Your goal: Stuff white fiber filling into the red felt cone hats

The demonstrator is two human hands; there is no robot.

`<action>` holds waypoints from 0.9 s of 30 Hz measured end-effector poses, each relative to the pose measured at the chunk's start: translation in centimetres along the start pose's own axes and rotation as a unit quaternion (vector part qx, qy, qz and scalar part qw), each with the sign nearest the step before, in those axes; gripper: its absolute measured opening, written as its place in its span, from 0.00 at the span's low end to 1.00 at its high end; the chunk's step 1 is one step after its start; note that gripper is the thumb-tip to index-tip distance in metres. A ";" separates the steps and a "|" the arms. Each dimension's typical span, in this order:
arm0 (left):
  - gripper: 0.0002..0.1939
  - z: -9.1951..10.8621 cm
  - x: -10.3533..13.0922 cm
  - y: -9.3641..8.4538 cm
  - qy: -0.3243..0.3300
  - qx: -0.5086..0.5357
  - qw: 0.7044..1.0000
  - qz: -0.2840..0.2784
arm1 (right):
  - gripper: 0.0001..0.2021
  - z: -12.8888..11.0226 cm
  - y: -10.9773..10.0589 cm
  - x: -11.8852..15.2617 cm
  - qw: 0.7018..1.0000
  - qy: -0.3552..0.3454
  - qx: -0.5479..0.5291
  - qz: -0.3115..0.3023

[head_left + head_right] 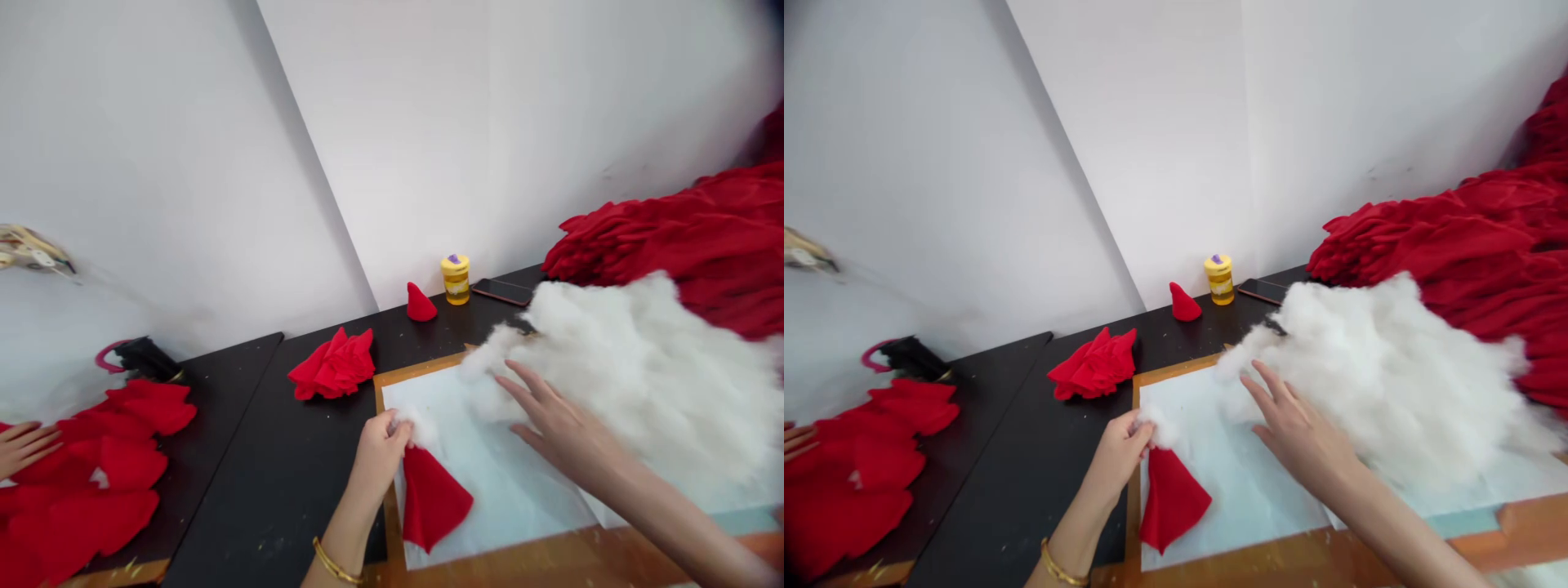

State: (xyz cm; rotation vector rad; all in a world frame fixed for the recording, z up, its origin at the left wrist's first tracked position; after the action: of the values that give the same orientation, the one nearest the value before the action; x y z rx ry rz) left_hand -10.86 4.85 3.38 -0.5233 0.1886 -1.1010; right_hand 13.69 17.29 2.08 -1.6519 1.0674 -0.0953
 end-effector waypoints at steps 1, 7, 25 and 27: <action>0.11 0.0 0.2 0.6 -0.011 0.021 1.000 -0.018 | 0.25 -1.5 -0.3 0.2 0.999 -0.035 -0.017 0.008; 0.15 1.7 2.6 3.9 -0.010 0.091 0.986 -0.137 | 0.20 -9.4 -1.2 0.2 0.951 -0.148 -0.244 -0.116; 0.16 -0.3 9.9 2.9 0.191 -0.277 0.941 0.041 | 0.22 -3.5 1.1 8.2 0.797 0.345 -0.490 -0.075; 0.13 -0.9 9.2 3.0 0.190 -0.262 0.945 0.058 | 0.22 -5.4 2.3 10.0 0.733 0.374 -0.556 -0.117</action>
State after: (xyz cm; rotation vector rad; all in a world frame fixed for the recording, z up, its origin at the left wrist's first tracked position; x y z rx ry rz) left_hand -4.69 -2.60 2.10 -0.7559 0.8576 -1.0257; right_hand 15.23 6.64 -2.10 -3.0009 1.6733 -0.3672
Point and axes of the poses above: each hand's wrist, its own x-axis away from the middle knuckle, its own y-axis out of the palm, z = x × y, the point moved 5 cm from there along -x, towards the middle knuckle
